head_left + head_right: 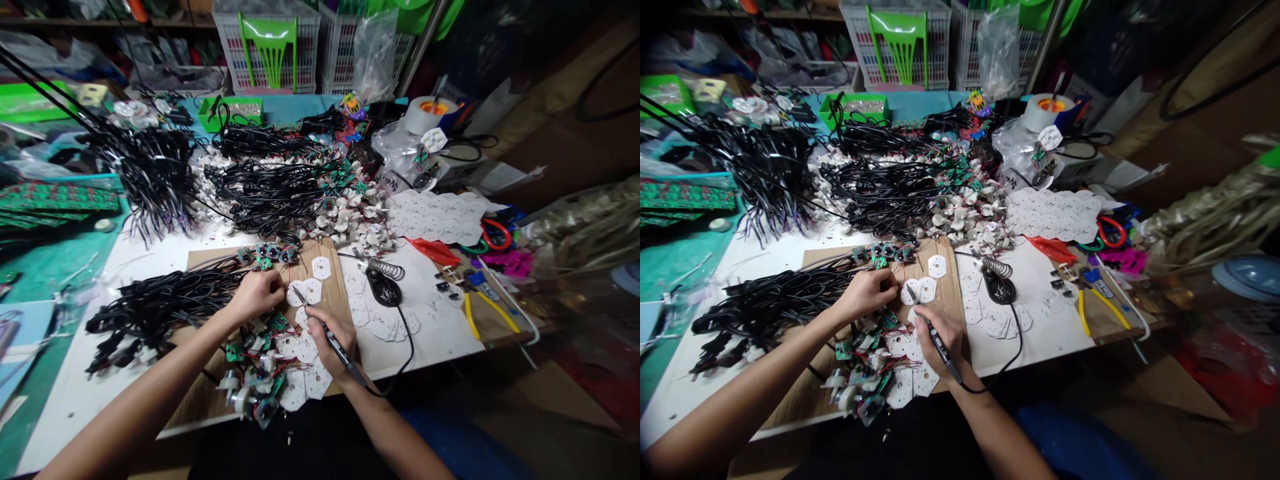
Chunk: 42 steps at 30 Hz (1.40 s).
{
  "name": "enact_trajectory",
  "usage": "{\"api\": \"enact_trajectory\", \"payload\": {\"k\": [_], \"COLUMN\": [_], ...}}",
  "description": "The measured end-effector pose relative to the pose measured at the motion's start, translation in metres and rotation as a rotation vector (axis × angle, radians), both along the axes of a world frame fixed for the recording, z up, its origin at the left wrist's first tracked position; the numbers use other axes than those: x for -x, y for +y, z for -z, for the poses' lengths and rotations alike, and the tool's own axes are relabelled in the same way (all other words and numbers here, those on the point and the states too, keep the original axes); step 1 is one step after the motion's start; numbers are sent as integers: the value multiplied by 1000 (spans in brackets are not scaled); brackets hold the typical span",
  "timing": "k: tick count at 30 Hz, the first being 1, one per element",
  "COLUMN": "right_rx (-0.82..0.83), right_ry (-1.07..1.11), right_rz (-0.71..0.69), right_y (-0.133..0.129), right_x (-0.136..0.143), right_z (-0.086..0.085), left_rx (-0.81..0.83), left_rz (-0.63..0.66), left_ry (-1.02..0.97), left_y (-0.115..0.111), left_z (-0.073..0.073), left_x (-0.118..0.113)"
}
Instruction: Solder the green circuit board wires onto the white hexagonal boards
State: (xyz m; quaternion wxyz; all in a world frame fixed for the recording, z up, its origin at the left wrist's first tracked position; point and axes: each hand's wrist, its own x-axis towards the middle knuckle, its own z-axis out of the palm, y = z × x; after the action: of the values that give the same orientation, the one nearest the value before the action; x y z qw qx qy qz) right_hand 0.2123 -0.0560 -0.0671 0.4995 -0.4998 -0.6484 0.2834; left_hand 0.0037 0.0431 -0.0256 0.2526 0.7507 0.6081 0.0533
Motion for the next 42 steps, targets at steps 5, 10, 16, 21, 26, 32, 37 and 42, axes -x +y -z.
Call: {"api": "enact_trajectory", "payload": {"k": [5, 10, 16, 21, 26, 32, 37, 42], "right_rx": [-23, -5, -2, -5, 7, 18, 42, 29], "right_ry": [-22, -38, -29, -41, -46, -21, 50, 37], "right_rz": [-15, -13, -14, -20, -24, -10, 77, 103], "right_y": [3, 2, 1, 2, 2, 0, -3, -7], "right_x": [2, 2, 1, 1, 0, -1, -3, -8], "right_z": [-4, -4, -2, -2, -2, 2, 7, 7], "left_rx": [-33, -63, -112, -131, -100, -111, -99, -165], "left_rz": [52, 73, 98, 77, 63, 114, 176, 180], "left_ry": [21, -20, -49, -12, 48, 65, 18, -111], "left_y": [-1, -3, -4, -5, -4, -5, -6, -3], "left_z": [6, 11, 16, 17, 13, 13, 8, 5], "left_x": [3, 6, 7, 5, 2, 2, -7, -8]}}
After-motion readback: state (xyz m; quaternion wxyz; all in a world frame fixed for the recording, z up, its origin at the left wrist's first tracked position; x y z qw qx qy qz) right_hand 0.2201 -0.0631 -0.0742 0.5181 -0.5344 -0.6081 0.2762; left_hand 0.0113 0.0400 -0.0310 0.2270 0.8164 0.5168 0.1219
